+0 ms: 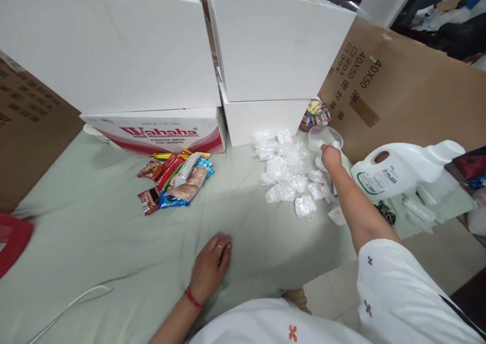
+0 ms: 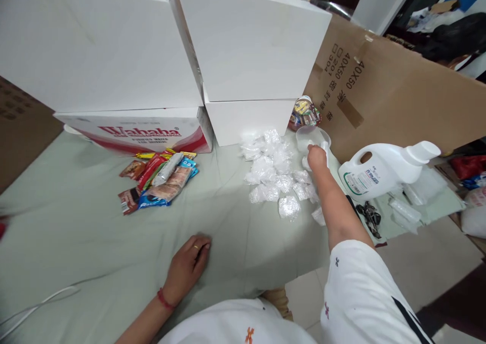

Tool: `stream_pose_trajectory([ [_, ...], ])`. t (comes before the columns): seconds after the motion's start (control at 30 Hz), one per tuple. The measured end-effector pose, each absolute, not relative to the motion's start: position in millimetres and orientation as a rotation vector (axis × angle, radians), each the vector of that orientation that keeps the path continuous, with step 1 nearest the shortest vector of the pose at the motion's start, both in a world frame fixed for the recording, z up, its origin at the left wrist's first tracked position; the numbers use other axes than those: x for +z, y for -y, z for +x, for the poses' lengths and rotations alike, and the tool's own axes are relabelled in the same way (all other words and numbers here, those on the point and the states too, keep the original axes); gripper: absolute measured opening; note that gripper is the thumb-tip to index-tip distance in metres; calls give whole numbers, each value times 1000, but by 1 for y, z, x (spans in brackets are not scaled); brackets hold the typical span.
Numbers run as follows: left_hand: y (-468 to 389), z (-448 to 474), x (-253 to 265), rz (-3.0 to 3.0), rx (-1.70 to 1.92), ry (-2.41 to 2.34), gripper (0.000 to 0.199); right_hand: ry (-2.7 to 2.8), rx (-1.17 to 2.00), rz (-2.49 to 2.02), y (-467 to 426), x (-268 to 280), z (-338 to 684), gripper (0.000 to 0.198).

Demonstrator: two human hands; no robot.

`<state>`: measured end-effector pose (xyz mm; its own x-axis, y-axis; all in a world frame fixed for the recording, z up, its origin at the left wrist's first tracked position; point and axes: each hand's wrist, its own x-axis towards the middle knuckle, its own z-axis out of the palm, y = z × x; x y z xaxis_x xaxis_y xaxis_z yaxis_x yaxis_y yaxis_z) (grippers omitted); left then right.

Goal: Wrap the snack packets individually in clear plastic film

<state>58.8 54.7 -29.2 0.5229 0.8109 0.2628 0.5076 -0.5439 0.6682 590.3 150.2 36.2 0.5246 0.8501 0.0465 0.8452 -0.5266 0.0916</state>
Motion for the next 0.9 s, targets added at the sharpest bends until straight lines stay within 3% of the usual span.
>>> stream_pose_trajectory([
  [0.1, -55, 59, -30, 2250, 783, -1061, 22, -1521, 146, 2707, -146, 42, 586, 35],
  [0.23, -56, 60, -31, 2246, 792, -1053, 22, -1448, 307, 2878, -127, 51, 567, 48],
  [0.33, -54, 61, -29, 2225, 785, -1067, 23, -1313, 126, 2927, -112, 58, 558, 55],
  [0.43, -51, 61, -23, 2139, 799, -1060, 23, -1384, 26, 2915, -100, 61, 548, 46],
  [0.53, -56, 55, -17, 2017, 885, -1123, 21, -1667, 357, 3088, -82, 59, 511, 39],
  [0.6, -69, 46, -14, 1930, 1022, -1305, 18, -1975, 396, 3136, -62, 54, 466, 34],
  [0.73, -120, 23, -6, 1729, 1375, -1776, 14, -2627, -333, 2842, -17, 27, 361, 27],
  [0.8, -153, 17, 1, 1725, 1488, -1845, 12, -2726, -550, 2721, 0, 11, 323, 26],
  [0.9, -202, 23, 13, 1871, 1479, -1834, 32, -2761, -705, 2598, 17, -5, 299, 26],
])
